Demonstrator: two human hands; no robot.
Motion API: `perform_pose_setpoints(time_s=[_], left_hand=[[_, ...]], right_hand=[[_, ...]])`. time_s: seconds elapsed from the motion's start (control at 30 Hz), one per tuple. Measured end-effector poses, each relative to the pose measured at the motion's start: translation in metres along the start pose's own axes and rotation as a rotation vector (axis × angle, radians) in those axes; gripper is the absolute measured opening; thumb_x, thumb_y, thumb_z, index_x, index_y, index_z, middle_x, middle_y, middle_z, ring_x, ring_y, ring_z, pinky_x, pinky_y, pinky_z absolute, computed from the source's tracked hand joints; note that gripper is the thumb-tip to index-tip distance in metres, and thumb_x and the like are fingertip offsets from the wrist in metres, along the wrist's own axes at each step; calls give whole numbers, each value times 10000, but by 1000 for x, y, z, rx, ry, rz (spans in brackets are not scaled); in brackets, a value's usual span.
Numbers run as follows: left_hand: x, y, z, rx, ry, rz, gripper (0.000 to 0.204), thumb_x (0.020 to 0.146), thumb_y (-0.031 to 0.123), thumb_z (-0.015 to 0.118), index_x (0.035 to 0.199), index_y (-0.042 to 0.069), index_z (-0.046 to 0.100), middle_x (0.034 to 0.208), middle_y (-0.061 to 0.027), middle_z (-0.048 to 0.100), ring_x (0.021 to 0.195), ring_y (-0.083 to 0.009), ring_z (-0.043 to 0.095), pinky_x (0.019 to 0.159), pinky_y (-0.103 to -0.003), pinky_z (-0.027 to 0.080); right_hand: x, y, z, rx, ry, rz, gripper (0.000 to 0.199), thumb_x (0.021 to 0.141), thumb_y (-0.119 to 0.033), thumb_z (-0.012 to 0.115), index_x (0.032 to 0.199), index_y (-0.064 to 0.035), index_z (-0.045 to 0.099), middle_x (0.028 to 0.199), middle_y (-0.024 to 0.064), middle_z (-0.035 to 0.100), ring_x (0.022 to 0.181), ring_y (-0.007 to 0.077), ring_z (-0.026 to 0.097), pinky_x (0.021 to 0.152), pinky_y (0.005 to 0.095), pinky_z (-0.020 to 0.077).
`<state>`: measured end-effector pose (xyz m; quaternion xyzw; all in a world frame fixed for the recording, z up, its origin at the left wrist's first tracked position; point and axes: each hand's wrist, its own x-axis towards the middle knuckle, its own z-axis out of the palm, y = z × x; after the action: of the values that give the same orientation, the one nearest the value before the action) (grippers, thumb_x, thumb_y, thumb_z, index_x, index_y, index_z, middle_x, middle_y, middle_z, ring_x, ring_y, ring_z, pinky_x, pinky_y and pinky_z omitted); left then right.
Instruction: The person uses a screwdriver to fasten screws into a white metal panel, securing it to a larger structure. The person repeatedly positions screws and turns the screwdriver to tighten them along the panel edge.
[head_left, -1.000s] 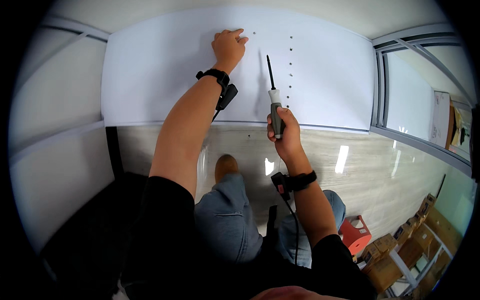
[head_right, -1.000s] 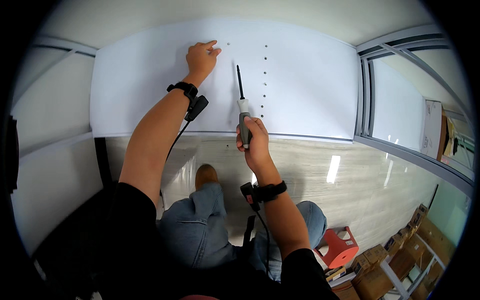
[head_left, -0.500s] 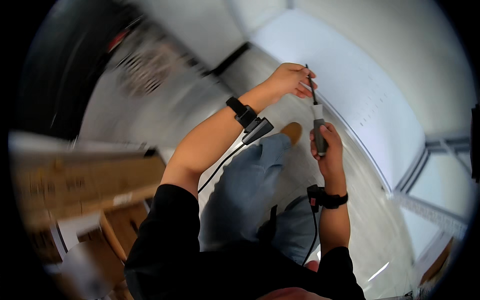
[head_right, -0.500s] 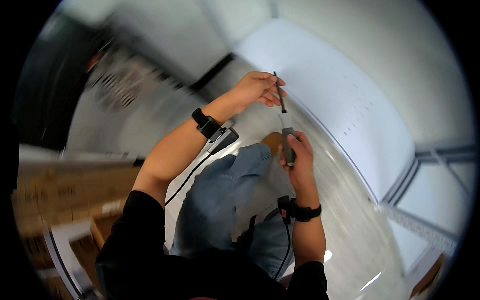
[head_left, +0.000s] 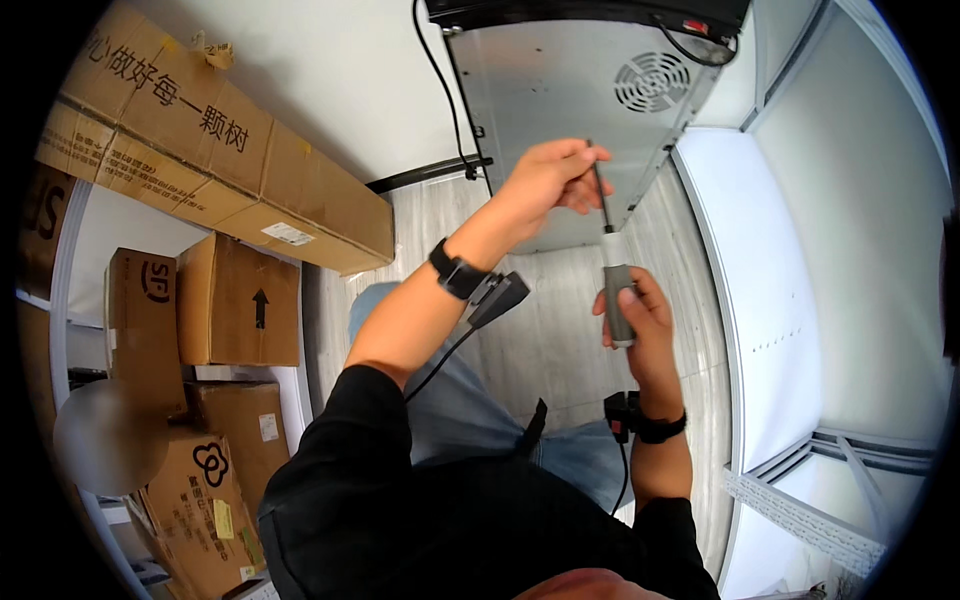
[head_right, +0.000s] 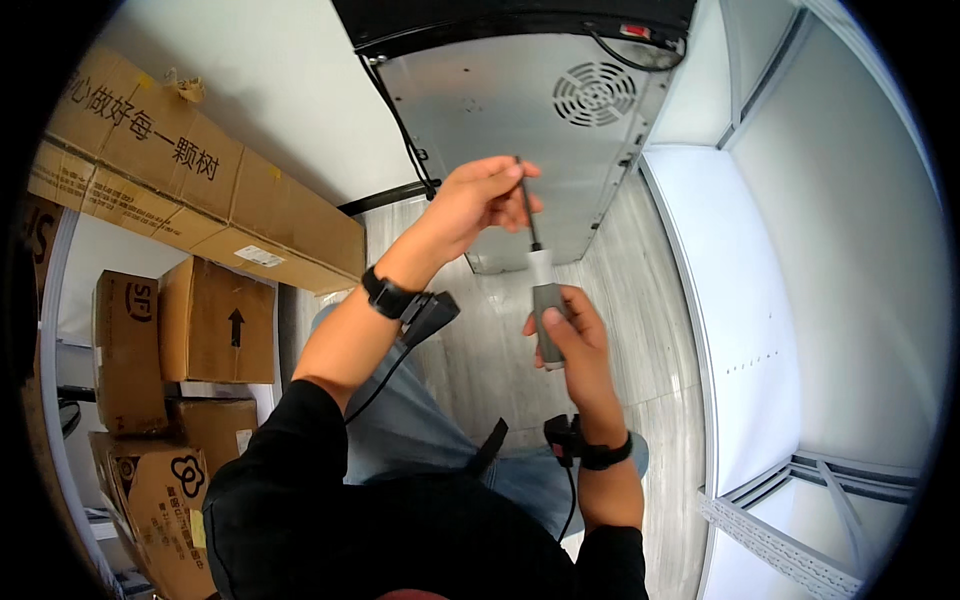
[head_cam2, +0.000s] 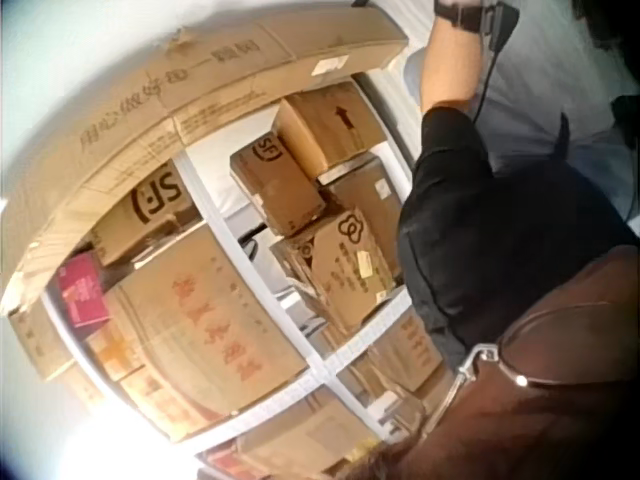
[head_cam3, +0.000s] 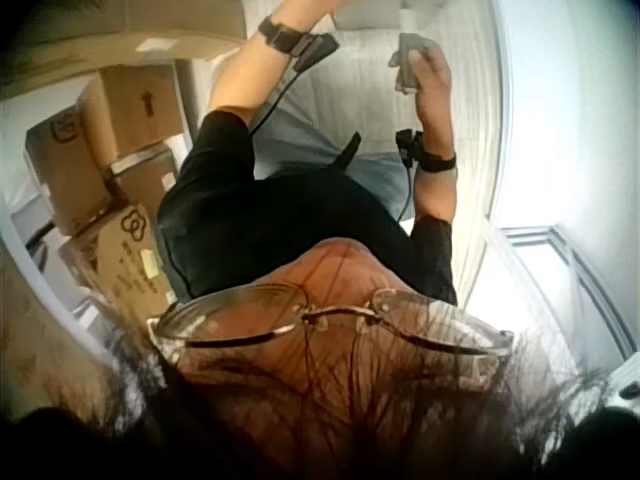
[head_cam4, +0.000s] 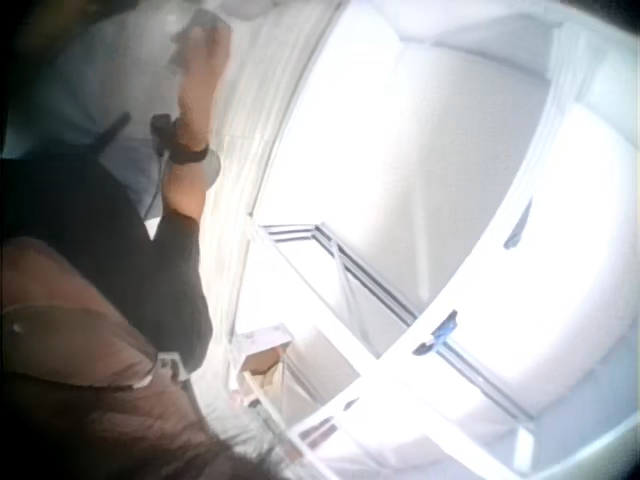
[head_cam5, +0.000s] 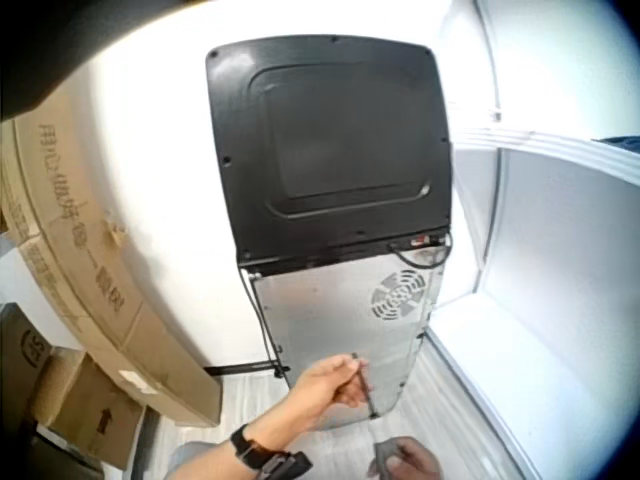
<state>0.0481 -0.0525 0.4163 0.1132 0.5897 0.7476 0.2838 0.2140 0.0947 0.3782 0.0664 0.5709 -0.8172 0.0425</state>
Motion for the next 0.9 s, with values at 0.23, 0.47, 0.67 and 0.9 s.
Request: perform_pose_setpoints(time_s=[0.23,0.47,0.67,0.9], left_hand=[[-26,3,-67,-77,238,88,255,977,212,459,1141,36,542,782,-66,650,627,-87,589,537,-216,473],[-16,-11,-78,-174,243,107,268,984,198,441,1168,30,539,753,-25,616,598,-79,517,539,-219,429],[-4,-14,-77,-90,305,99,276,987,179,415,1178,26,544,743,-18,611,580,-78,491,530,-217,411],[-8,-8,-82,8,279,125,265,981,158,408,1152,24,560,739,-16,614,562,-73,480,533,-223,410]], right_hand=[[32,33,76,60,-74,53,330,942,-244,502,1192,-29,474,835,54,601,590,63,497,472,208,424],[48,50,94,139,-42,43,325,957,-239,447,1194,-16,457,793,66,596,473,79,473,415,208,366],[58,50,89,187,-54,67,336,964,-262,431,1188,-13,457,777,61,593,446,77,467,394,207,331],[56,50,96,224,-70,56,349,966,-276,428,1187,-8,454,779,63,593,440,77,470,389,206,330]])
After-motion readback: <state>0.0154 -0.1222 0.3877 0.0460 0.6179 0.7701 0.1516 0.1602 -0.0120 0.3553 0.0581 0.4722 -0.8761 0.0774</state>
